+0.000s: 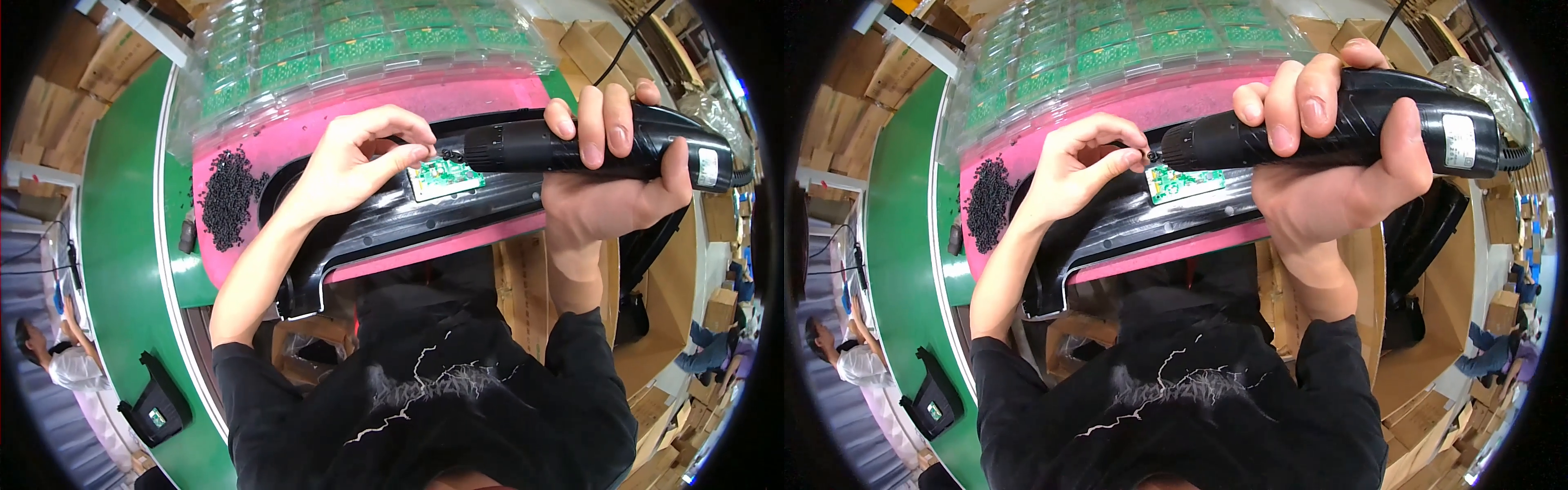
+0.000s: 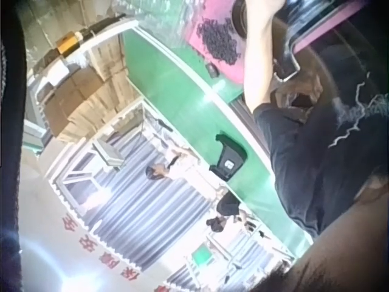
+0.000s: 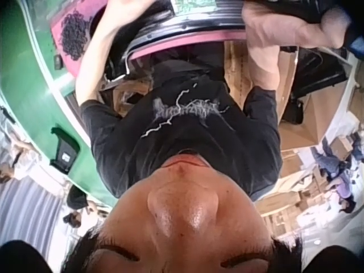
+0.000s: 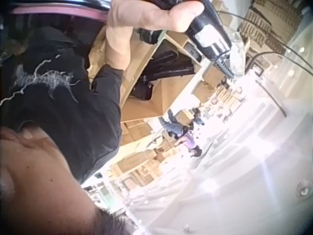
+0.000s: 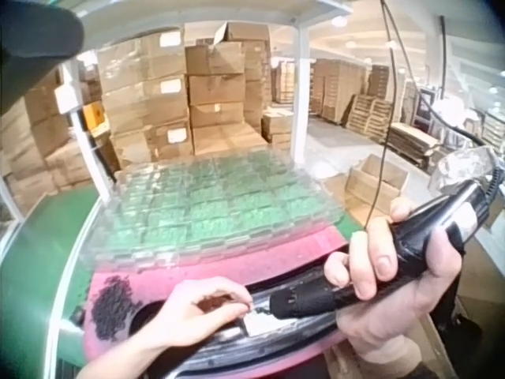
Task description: Installing a circuit board into a plastic housing and securing it with an electric screwdriver.
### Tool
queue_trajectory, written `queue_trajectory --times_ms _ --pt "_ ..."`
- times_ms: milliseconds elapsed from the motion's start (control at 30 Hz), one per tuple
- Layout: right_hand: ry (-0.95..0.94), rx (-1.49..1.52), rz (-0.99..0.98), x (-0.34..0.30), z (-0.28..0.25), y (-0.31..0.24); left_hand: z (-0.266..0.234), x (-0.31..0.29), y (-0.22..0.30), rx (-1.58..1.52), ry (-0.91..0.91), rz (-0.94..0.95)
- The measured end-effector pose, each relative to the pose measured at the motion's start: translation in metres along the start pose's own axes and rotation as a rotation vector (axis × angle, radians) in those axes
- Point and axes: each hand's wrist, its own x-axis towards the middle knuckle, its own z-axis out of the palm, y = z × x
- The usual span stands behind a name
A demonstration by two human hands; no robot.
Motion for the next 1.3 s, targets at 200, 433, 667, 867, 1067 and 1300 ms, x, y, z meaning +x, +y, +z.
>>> queue_trajectory --times_ms 200,433,667,867,1067,1300 --pt "-0.008 -0.003 0.011 -0.002 -0.001 0.003 0.004 -0.001 -0.003 0.012 0.035 0.056" --pt "-0.021 0.005 0.020 -0.002 0.000 0.008 0.000 -0.003 -0.004 -0.001 0.037 0.030" --pt "-0.017 -0.063 0.014 0.000 -0.006 0.016 0.008 0.002 0.009 0.504 0.034 0.302" --pt "-0.086 -0.136 0.045 -0.008 -0.018 0.028 0.012 0.002 0.005 0.900 0.048 0.452" --pt "-0.160 -0.273 0.144 0.007 -0.022 0.016 0.008 0.000 0.002 0.868 0.197 0.391" --pt "-0.136 -0.511 0.156 0.017 -0.054 0.022 0.006 0.001 -0.005 0.830 -0.102 0.112"
